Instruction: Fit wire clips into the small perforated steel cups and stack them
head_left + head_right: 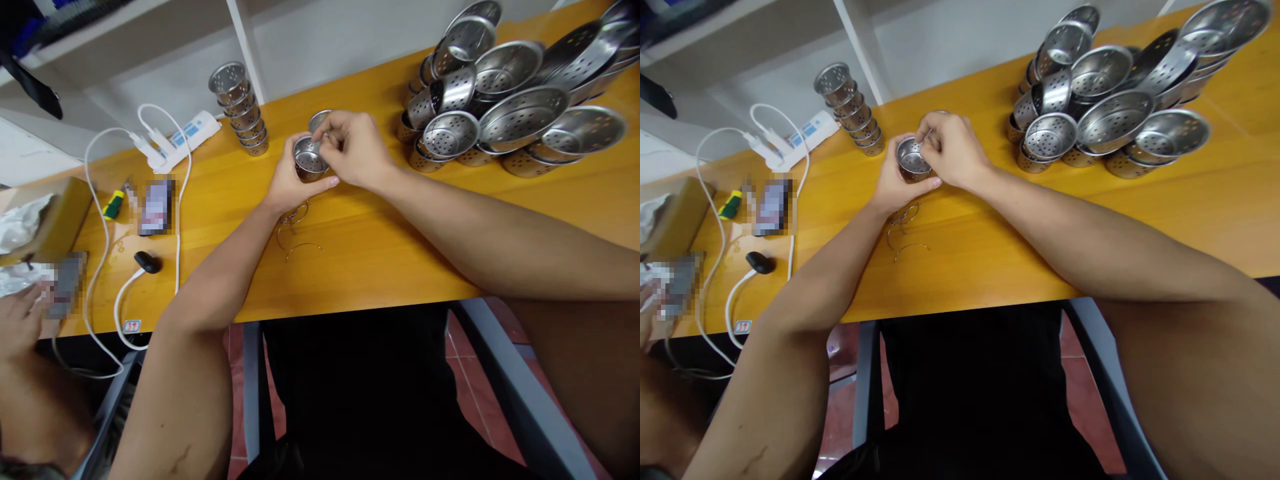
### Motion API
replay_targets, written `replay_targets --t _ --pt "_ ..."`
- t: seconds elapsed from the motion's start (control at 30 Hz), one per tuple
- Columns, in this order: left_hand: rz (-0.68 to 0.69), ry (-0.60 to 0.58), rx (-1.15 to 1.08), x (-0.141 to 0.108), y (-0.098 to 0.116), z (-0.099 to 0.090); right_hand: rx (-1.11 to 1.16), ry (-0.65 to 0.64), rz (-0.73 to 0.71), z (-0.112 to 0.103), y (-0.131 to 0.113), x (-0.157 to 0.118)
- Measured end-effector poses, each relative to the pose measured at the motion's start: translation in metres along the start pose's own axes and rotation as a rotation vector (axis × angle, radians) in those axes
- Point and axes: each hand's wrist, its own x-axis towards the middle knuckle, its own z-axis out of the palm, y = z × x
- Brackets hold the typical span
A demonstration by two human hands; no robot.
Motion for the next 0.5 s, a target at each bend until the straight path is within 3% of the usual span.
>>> replay_targets --t 0.23,0.4,0.5 --pt "-0.027 -0.016 -0.074 0.002 0.002 -0.001 0.167 -0.064 -0.06 -0.006 -0.002 0.006" --pt "-0.1 0.009 -0.172 0.005 -0.012 -0.005 0.398 -0.401 -0.042 -0.03 -0.005 0.014" --pt "-0.081 -0.004 -0.221 0.004 -0.017 -0.005 0.46 -0.471 0.001 -0.034 -0.002 0.015"
